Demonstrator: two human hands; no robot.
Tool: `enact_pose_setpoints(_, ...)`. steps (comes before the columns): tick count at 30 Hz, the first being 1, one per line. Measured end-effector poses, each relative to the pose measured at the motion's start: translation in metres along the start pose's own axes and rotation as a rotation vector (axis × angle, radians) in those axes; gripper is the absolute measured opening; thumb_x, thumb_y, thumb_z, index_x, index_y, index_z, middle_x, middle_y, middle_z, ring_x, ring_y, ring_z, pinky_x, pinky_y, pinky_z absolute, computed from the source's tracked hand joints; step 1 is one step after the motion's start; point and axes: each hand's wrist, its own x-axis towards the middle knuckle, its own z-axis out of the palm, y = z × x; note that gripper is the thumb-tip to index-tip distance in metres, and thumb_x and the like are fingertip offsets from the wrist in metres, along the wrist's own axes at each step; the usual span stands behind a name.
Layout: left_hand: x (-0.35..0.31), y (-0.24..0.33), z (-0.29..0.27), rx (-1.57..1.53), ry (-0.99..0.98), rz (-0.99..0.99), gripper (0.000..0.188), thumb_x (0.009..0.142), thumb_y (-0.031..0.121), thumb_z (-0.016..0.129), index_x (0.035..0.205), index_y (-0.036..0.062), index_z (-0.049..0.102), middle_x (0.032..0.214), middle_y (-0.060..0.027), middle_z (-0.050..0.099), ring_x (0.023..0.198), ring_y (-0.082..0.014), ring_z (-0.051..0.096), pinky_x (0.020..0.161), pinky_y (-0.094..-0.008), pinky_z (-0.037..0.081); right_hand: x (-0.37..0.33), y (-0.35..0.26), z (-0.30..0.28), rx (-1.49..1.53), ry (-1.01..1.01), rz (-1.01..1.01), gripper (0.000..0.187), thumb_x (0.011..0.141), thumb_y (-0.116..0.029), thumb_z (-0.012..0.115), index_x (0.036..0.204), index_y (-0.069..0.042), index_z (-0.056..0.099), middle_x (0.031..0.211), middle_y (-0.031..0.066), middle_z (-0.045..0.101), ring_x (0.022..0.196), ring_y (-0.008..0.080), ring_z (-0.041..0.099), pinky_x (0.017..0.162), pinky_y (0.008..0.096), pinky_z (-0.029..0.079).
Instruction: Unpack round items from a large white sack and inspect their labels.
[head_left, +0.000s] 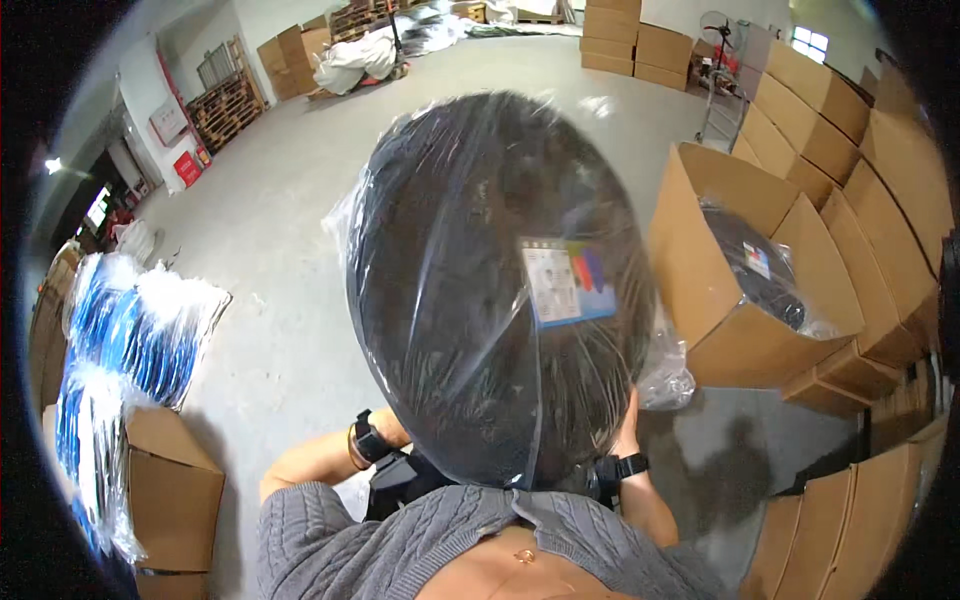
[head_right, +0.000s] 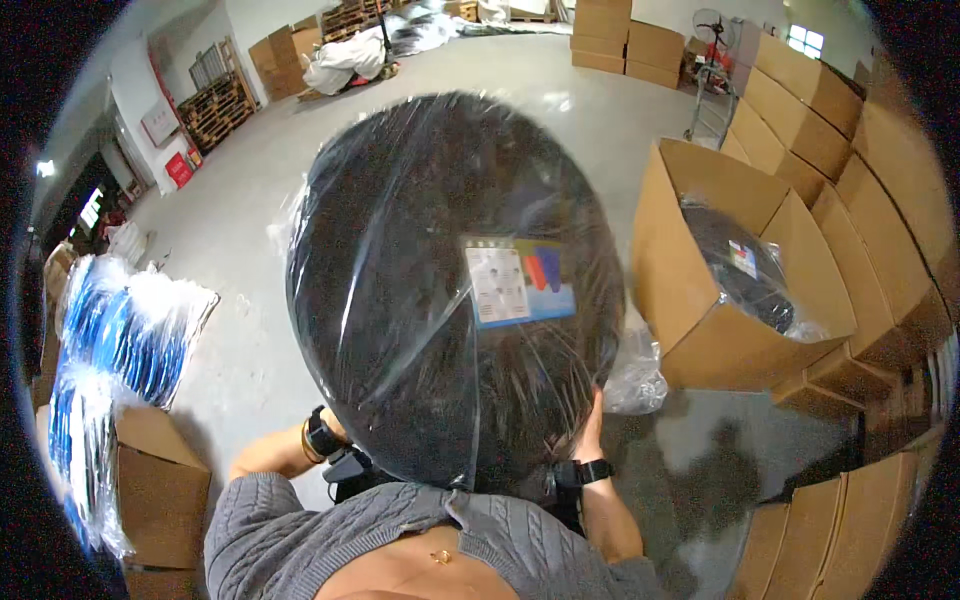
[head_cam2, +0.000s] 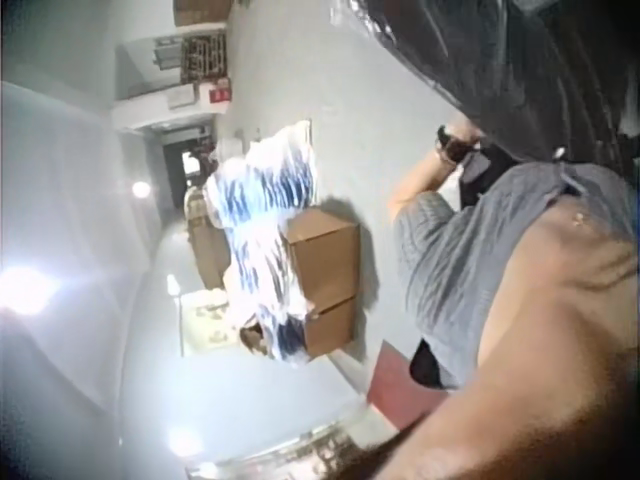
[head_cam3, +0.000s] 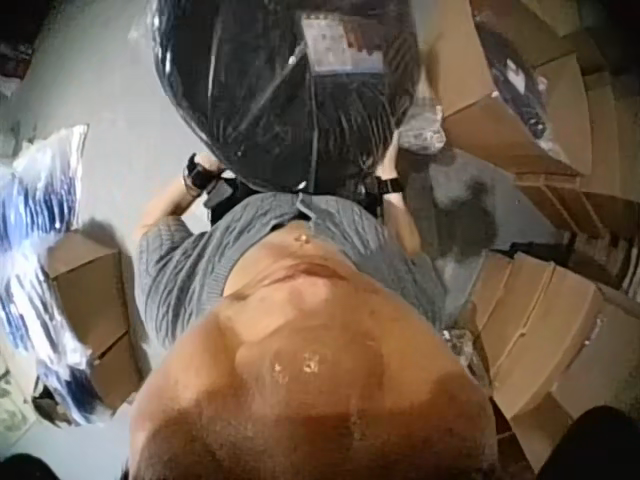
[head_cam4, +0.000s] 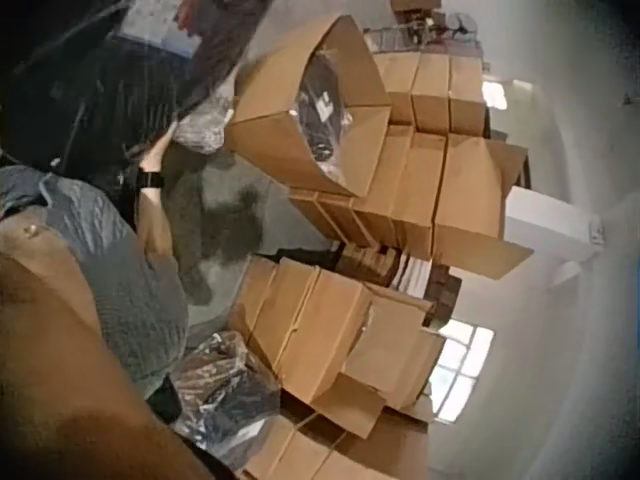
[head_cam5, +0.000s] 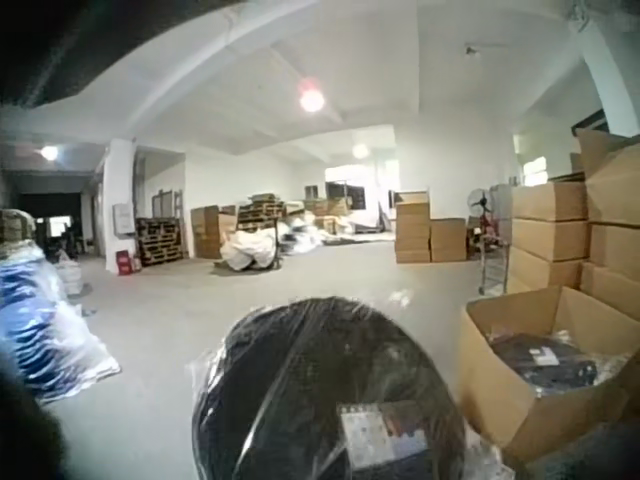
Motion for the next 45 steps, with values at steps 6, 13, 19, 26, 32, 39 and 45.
enact_pose_setpoints(6, 0.035, -0.008, -0.013, 0.128, 0.127, -0.005, 0.076, 0.084, 0.065, 0.037, 0.135, 0.0084, 0.035, 0.136, -0.0109, 0.040, 0.124, -0.0292, 0.038, 0.101, -0.0483, 0.030, -0.035, -0.001, -0.013, -0.042, 0.122, 0.119, 0.054, 0.089, -0.049, 0.038, 0.119, -0.007, 0.052, 0.117, 0.0110, 0.056, 0.106, 0.0262, 0.053, 0.094, 0.0418, 0.041)
enact_pose_setpoints(13, 0.136, 0.066, -0.079, 0.300, 0.293, -0.018, 0.064, 0.085, 0.055, 0.048, 0.124, 0.0051, 0.041, 0.119, -0.0138, 0.048, 0.101, -0.0323, 0.053, 0.086, -0.0470, 0.047, 0.020, -0.003, -0.017, 0.211, 0.186, 0.129, 0.027, 0.087, -0.028, 0.050, 0.104, -0.008, 0.057, 0.096, 0.0095, 0.060, 0.093, 0.0254, 0.058, 0.077, 0.0382, 0.048)
enact_pose_setpoints(19, 0.172, 0.095, -0.117, 0.761, 0.605, 0.041, 0.081, 0.081, 0.026, 0.066, 0.138, 0.0053, 0.011, 0.130, -0.0230, 0.035, 0.117, -0.0329, 0.042, 0.088, -0.0450, 0.047, 0.016, -0.091, 0.041, -1.206, 0.112, 0.376, 0.019, 0.078, -0.008, 0.065, 0.095, -0.004, 0.058, 0.079, 0.0111, 0.060, 0.083, 0.0212, 0.060, 0.070, 0.0349, 0.050)
enact_pose_setpoints(26, 0.215, 0.150, -0.130, 2.410, 0.387, 0.894, 0.094, 0.064, 0.017, 0.074, 0.138, 0.0051, 0.018, 0.116, -0.0216, 0.051, 0.116, -0.0380, 0.044, 0.103, -0.0509, 0.021, 0.078, -0.106, 0.130, -1.841, -0.441, -1.163, 0.077, 0.070, -0.031, 0.076, 0.130, -0.005, 0.036, 0.115, 0.0227, 0.055, 0.086, 0.0288, 0.063, 0.075, 0.0363, 0.050)
enact_pose_setpoints(32, 0.227, 0.181, -0.127, 2.040, 0.351, 0.511, 0.102, 0.071, 0.053, 0.067, 0.142, 0.0063, 0.011, 0.141, -0.0234, 0.024, 0.124, -0.0483, 0.028, 0.095, -0.0656, 0.027, 0.165, -0.111, 0.128, -1.763, -0.376, -0.999, 0.049, 0.079, -0.016, 0.061, 0.122, 0.002, 0.045, 0.095, 0.0180, 0.063, 0.084, 0.0237, 0.062, 0.076, 0.0324, 0.048)
enact_pose_setpoints(39, 0.189, 0.164, -0.123, 0.290, 0.693, 0.092, 0.083, 0.082, 0.038, 0.063, 0.140, 0.0046, 0.013, 0.130, -0.0161, 0.043, 0.116, -0.0215, 0.047, 0.101, -0.0487, 0.035, 0.194, -0.125, 0.136, -1.578, -0.392, -1.002, 0.038, 0.073, -0.004, 0.054, 0.111, -0.001, 0.054, 0.094, 0.0154, 0.063, 0.084, 0.0272, 0.061, 0.076, 0.0338, 0.047)
enact_pose_setpoints(45, 0.154, 0.236, -0.176, 1.017, 0.023, 0.204, 0.065, 0.082, 0.030, 0.060, 0.131, -0.0021, 0.032, 0.127, -0.0196, 0.045, 0.118, -0.0275, 0.044, 0.098, -0.0421, 0.038, 0.163, -0.115, 0.205, -1.618, -0.649, -1.000, 0.037, 0.078, -0.019, 0.060, 0.110, -0.004, 0.054, 0.098, 0.0182, 0.060, 0.090, 0.0304, 0.059, 0.077, 0.0362, 0.046)
